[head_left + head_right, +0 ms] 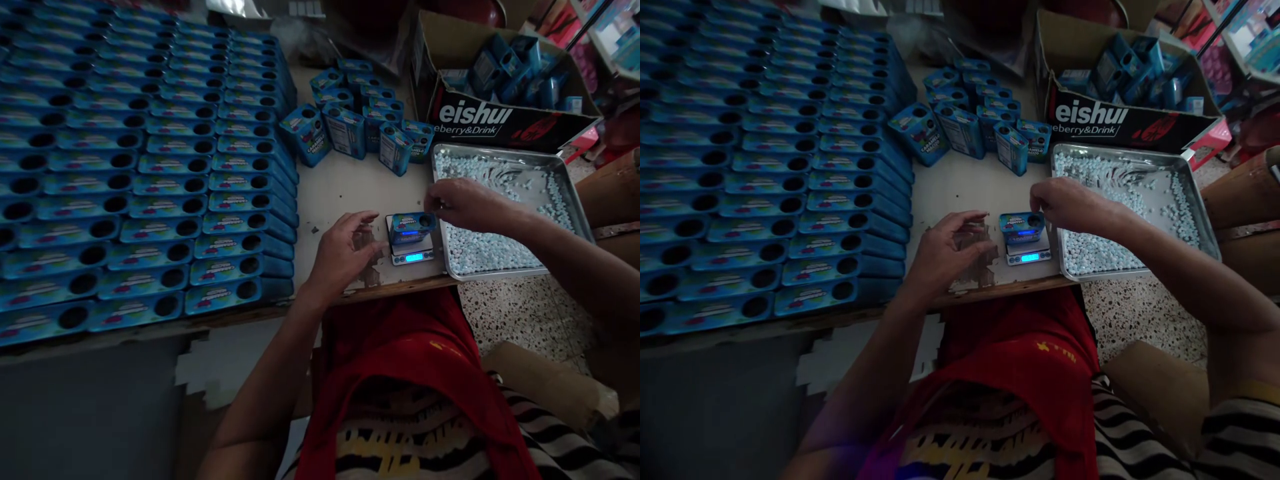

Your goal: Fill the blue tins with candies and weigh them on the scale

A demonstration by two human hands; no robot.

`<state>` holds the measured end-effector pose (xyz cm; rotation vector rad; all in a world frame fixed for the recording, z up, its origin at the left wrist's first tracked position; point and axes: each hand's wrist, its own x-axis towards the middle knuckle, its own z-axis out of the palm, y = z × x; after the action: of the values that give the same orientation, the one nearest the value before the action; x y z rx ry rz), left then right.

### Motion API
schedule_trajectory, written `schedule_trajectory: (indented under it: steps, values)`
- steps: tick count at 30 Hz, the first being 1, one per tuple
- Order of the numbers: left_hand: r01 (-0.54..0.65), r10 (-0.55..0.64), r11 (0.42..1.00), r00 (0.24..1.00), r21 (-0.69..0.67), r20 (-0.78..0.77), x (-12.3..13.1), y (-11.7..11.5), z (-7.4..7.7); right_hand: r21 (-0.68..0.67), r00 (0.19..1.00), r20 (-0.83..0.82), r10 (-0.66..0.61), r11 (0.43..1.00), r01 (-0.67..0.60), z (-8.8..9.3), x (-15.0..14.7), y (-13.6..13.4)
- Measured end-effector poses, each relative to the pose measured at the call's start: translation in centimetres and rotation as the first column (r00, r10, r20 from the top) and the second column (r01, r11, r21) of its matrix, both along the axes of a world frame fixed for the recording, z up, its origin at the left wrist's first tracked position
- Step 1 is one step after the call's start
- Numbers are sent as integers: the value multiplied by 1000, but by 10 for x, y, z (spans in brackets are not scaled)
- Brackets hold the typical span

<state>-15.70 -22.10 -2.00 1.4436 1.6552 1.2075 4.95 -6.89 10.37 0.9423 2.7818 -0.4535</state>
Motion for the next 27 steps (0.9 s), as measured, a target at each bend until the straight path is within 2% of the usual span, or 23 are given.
schedule_trajectory:
  steps: [4,12,20,24,27]
  values:
    - [-3,3,1000,1000,-4,10,1,0,-3,-10,996,47,78,997,-78,4,-9,1]
    - [-25,26,999,999,-21,22,-4,-6,-12,24,989,119,93,995,-96,5,-15,-3]
    - [-16,16,1000,1000,-17,-1,-3,-11,-9,64,978,197,71,994,-85,21,-24,-13]
    - [-22,22,1000,998,-6,-61,-3,-23,-6,57,983,176,56,996,-67,18,-22,-15]
    - [-30,32,999,993,17,-115,-1,-39,2,56,993,111,41,997,-48,14,-14,-10]
